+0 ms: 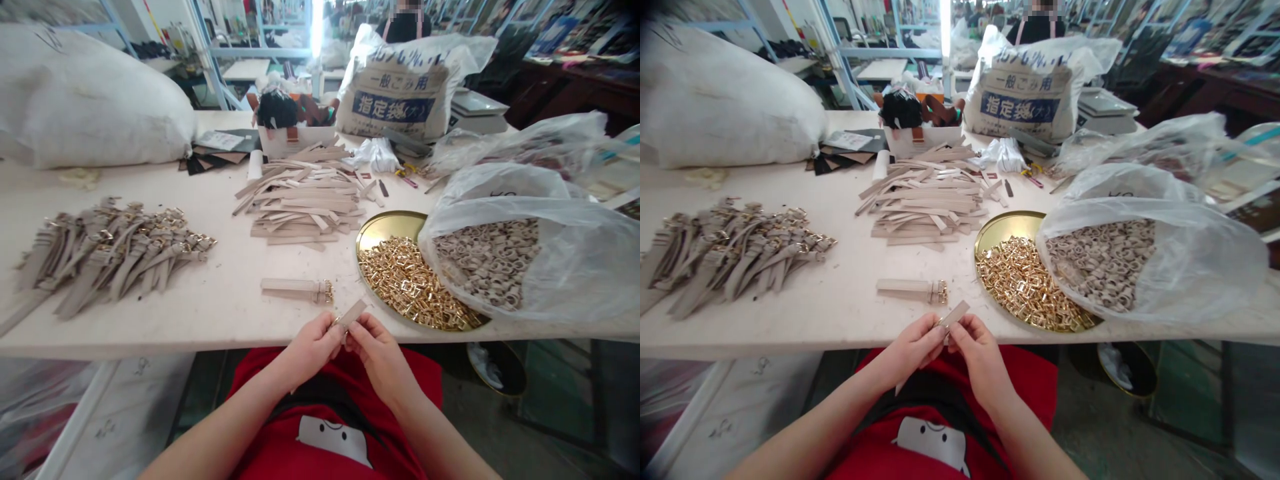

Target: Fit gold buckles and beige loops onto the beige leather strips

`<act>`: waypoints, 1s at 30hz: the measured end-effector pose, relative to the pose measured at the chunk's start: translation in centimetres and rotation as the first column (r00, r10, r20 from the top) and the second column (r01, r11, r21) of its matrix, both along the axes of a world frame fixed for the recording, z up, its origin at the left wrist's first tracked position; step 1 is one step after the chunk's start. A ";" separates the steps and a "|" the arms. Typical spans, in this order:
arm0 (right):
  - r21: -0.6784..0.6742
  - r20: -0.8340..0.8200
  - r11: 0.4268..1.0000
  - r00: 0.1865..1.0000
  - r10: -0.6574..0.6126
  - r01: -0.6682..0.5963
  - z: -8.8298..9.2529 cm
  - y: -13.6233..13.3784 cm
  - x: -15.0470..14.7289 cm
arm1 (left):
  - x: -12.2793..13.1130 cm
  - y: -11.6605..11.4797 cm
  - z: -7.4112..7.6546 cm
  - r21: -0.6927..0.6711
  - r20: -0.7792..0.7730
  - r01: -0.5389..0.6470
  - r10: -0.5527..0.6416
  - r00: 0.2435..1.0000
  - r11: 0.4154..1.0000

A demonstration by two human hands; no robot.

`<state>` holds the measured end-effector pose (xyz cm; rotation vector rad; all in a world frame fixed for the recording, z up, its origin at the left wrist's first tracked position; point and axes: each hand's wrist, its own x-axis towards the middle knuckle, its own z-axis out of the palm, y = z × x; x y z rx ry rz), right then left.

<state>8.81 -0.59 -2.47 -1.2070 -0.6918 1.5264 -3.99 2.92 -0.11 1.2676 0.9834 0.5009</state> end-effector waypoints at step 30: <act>0.105 0.328 0.972 0.930 0.164 -0.208 0.3 -2.2 1.2 | -0.8 -3.0 -1.1 -0.043 -0.162 0.012 -0.019 0.987 0.999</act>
